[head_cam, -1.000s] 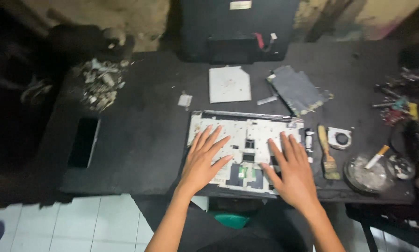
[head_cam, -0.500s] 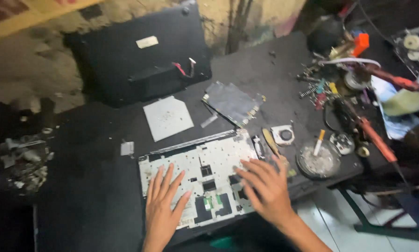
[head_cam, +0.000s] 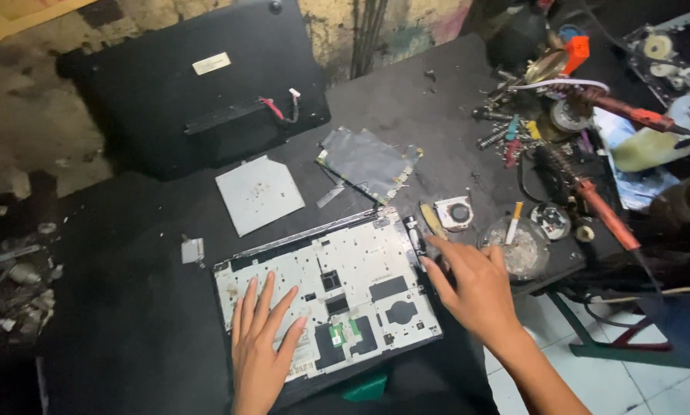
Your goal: Disassembling a laptop to inspect and remove internal components like the motherboard and fan using a screwdriver.
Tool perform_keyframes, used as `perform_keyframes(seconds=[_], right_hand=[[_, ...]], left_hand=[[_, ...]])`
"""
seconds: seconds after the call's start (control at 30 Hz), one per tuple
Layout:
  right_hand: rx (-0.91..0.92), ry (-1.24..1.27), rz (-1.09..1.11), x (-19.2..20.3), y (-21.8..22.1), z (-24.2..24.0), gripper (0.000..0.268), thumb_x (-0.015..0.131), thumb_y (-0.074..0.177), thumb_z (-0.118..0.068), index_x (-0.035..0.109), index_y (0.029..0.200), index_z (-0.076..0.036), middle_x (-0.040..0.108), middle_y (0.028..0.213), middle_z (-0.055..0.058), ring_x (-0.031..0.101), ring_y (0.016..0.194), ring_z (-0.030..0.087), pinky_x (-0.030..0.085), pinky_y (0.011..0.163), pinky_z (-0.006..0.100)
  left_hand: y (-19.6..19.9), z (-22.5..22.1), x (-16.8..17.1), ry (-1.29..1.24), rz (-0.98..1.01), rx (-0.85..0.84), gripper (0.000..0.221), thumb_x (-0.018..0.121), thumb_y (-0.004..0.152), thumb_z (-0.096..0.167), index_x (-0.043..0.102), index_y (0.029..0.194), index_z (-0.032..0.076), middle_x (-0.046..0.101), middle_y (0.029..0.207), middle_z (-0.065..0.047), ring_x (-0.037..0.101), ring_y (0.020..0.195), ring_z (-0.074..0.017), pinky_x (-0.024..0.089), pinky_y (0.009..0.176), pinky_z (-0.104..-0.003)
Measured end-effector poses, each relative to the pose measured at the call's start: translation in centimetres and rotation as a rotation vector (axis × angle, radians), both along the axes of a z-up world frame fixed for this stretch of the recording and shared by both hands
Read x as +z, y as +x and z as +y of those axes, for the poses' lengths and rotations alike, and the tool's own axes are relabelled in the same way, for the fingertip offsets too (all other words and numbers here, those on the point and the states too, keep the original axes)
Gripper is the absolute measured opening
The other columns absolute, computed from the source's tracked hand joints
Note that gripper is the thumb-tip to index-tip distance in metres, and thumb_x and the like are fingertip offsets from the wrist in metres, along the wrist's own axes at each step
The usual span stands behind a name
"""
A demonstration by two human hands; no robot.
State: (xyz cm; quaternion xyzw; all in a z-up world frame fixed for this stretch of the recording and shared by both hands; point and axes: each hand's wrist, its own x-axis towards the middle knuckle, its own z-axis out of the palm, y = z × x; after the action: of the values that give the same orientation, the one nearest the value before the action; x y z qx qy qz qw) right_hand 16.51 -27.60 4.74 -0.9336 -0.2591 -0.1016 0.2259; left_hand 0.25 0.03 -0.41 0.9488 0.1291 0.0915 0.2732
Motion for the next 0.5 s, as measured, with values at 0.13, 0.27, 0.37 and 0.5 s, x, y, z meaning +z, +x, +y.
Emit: perform_keyframes(seconds=[0.13,0.27,0.37,0.5], right_hand=[[0.029,-0.097,0.000,-0.9,0.2,1.0,0.050,0.071,0.092,-0.031,0.062,0.139,-0.015,0.074,0.091,0.000,0.062,0.070,0.016,0.037,0.074,0.032],[0.059,-0.193,-0.033,-1.0,0.2,1.4,0.057,0.070,0.093,-0.027,0.055,0.146,-0.014,0.069,0.082,0.000,0.062,0.067,0.016,0.036,0.067,0.032],[0.062,-0.123,0.008,-1.1,0.2,1.2,0.059,0.073,0.090,-0.025,0.057,0.146,-0.014,0.070,0.080,-0.001,0.062,0.065,0.015,0.036,0.067,0.031],[0.007,-0.097,0.156,-0.6,-0.1,0.4,0.058,0.069,0.093,-0.023,0.054,0.149,-0.018,0.063,0.066,-0.002,0.054,0.053,0.017,0.039,0.066,0.029]], left_hand=[[0.1,-0.1,0.4,-0.026,-0.007,0.001,0.046,0.068,0.088,0.030,0.070,0.133,0.021,0.044,0.162,-0.005,0.030,0.153,-0.0330,0.017,0.123,-0.054],[-0.1,0.0,0.9,0.000,0.003,-0.047,0.052,0.066,0.091,0.035,0.064,0.140,0.020,0.037,0.165,-0.006,0.024,0.155,-0.0327,0.013,0.123,-0.053],[-0.2,0.3,1.2,-0.023,0.049,-0.106,0.058,0.062,0.094,0.038,0.056,0.148,0.019,0.028,0.169,-0.007,0.015,0.157,-0.0333,0.007,0.123,-0.053],[0.0,1.0,3.0,-0.154,0.118,-0.167,0.057,0.063,0.095,0.034,0.055,0.149,0.018,0.025,0.169,-0.008,0.010,0.157,-0.0316,0.009,0.123,-0.049]])
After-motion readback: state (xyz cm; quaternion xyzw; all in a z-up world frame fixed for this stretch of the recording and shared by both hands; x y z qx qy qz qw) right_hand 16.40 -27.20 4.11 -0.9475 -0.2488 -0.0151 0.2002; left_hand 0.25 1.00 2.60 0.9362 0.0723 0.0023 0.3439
